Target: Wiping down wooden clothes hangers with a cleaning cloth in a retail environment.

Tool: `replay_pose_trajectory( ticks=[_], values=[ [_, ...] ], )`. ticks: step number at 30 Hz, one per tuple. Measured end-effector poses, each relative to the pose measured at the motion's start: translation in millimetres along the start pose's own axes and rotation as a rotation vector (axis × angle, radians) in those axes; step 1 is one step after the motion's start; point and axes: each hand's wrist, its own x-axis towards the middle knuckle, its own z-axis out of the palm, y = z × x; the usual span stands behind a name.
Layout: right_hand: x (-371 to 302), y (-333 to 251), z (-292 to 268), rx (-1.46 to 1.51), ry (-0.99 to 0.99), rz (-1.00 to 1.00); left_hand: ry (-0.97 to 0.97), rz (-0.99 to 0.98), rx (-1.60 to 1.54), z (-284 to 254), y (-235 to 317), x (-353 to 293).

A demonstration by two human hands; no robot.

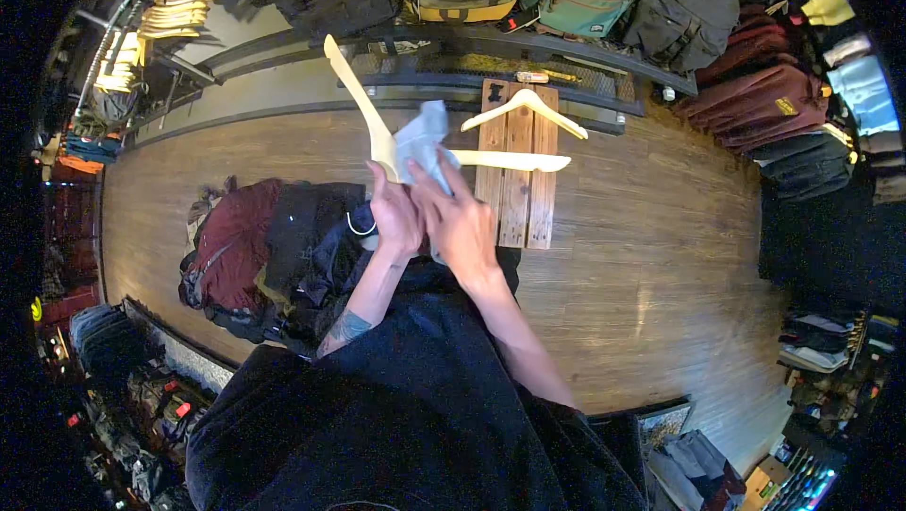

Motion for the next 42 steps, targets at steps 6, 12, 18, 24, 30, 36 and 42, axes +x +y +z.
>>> replay_pose_trajectory(
  ticks=[6,12,18,24,30,36,42],
  values=[
    [-2.6,53.2,-37.2,-0.195,0.169,0.17,0.009,0.157,-0.07,3.0,5.3,2.6],
    [-9.0,56.3,-33.2,-0.236,0.173,0.24,-0.005,0.104,0.0,5.4,-2.8,1.5],
    [-5.9,11.7,-2.8,-0.044,0.023,0.011,0.078,-0.156,-0.024,-8.0,-15.8,-4.1],
    [-5.0,39.2,-9.3,0.025,0.071,0.072,0.057,0.068,-0.006,-2.9,-7.1,-2.8],
    [-8.7,63.6,-38.1,-0.214,0.201,0.225,0.045,0.09,0.016,-10.7,4.1,0.8],
    [-8.4,40.3,-11.6,-0.141,0.195,0.076,0.032,0.056,0.041,2.2,-1.6,-3.0],
    [3.0,0.1,3.0,0.064,0.093,0.079,0.056,-0.118,0.014,-4.4,-0.8,-4.2]
  ],
)
